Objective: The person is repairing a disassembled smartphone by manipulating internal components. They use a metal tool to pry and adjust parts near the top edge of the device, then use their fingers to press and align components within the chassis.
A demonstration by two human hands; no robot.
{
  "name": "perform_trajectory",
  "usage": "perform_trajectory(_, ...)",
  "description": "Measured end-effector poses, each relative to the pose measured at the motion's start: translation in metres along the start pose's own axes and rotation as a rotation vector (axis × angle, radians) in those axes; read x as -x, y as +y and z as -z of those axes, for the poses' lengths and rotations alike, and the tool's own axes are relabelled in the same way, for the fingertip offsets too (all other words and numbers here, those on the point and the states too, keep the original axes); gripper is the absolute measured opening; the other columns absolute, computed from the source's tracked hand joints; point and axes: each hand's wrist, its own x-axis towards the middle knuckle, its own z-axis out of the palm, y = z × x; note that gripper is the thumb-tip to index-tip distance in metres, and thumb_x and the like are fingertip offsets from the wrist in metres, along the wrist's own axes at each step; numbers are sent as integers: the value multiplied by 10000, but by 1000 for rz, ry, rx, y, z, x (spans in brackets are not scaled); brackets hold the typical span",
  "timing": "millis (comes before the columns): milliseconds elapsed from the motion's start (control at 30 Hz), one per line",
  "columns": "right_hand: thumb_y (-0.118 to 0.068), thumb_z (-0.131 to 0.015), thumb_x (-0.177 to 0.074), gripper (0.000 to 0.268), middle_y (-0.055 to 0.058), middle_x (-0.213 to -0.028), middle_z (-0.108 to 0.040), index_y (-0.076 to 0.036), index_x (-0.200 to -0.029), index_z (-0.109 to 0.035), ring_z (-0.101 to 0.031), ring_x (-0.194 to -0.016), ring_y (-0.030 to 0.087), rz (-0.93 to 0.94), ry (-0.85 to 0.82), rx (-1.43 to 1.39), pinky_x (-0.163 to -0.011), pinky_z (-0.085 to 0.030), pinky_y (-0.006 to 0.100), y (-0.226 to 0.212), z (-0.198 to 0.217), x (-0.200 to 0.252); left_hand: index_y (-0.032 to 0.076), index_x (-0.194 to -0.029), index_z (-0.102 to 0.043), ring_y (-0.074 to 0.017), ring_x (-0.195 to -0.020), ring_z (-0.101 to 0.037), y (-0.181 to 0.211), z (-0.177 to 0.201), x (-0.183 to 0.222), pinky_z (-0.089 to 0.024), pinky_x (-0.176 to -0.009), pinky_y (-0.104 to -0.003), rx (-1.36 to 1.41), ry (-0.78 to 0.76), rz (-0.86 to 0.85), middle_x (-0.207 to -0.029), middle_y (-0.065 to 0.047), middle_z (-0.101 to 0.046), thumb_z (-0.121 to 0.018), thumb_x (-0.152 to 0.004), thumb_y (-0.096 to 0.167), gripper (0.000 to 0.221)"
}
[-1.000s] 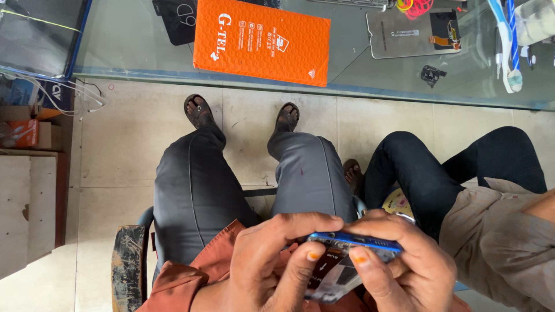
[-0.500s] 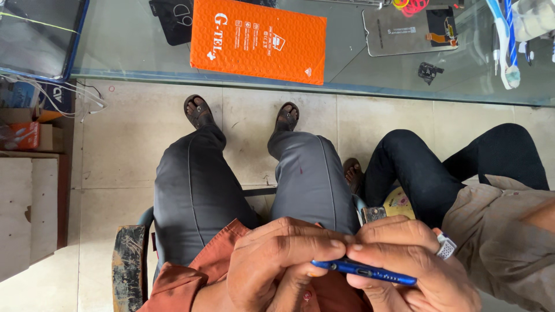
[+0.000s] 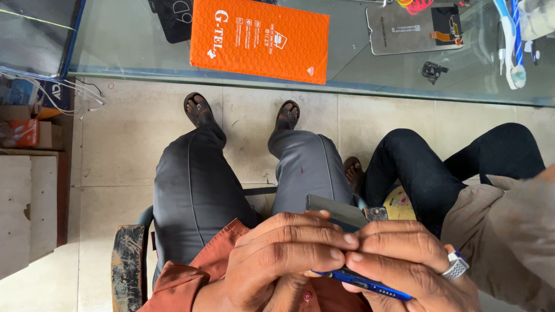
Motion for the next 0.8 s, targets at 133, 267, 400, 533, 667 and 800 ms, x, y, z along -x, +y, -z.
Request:
perform_trajectory(133,-75,-813,-830,248,65,-1030,-696,-80,-1055,-707,-757,-963,206,54,42,13,-872,-630,349,-1,-6,-10,37,-1192,-667,-249,-1142,-776,-11,0,7,-610,-1097,-427,-5,9,-14,-1214,-136,-763,-647,-1047,9,149)
perform_trajectory(267,-19,-787,-884,185,88,-1000,-705,-22,-1055,-716,-730,-891,185,-116,125,-100,-812,-600,309,-6,-12,-8,-26,-1198,-668,-265,-1148,-767,-17,-1,10,-610,-1030,-406,195,32,191,-1201,-165,-759,-637,-1032,14,174)
perform_trajectory(400,12,-747,-906,140,143,-961,-720,53,-1039,-736,-672,-815,161,-357,117,-375,-717,-553,260,5,-20,-11,-77,-1169,-743,-194,-969,-771,-19,-2,16,-605,-833,-310,173,144,659,-1055,-176,-802,-696,-937,-30,241)
perform_trajectory(533,-41,-717,-950,123,114,-970,-719,40,-1043,-717,-675,-874,150,-310,68,-423,-783,-534,257,24,-21,-19,-65,-1208,-707,-146,-936,-731,-32,4,13,-585,-807,-282,331,178,789,-1067,-160,-795,-692,-910,-22,302)
perform_trajectory(667,-76,-727,-954,129,90,-948,-736,22,-1038,-734,-687,-851,135,-307,40,-485,-770,-528,251,38,-28,-29,-71,-1152,-717,-132,-928,-729,-45,9,10,-583,-827,-276,295,209,733,-1038,-137,-785,-702,-892,-33,263)
perform_trajectory(800,-110,-752,-954,154,57,-900,-719,18,-1037,-769,-638,-813,96,-407,44,-608,-730,-496,239,46,-32,-33,-106,-1048,-738,-131,-881,-712,-55,16,-1,-584,-809,-280,282,216,735,-950,-121,-767,-719,-910,-42,153)
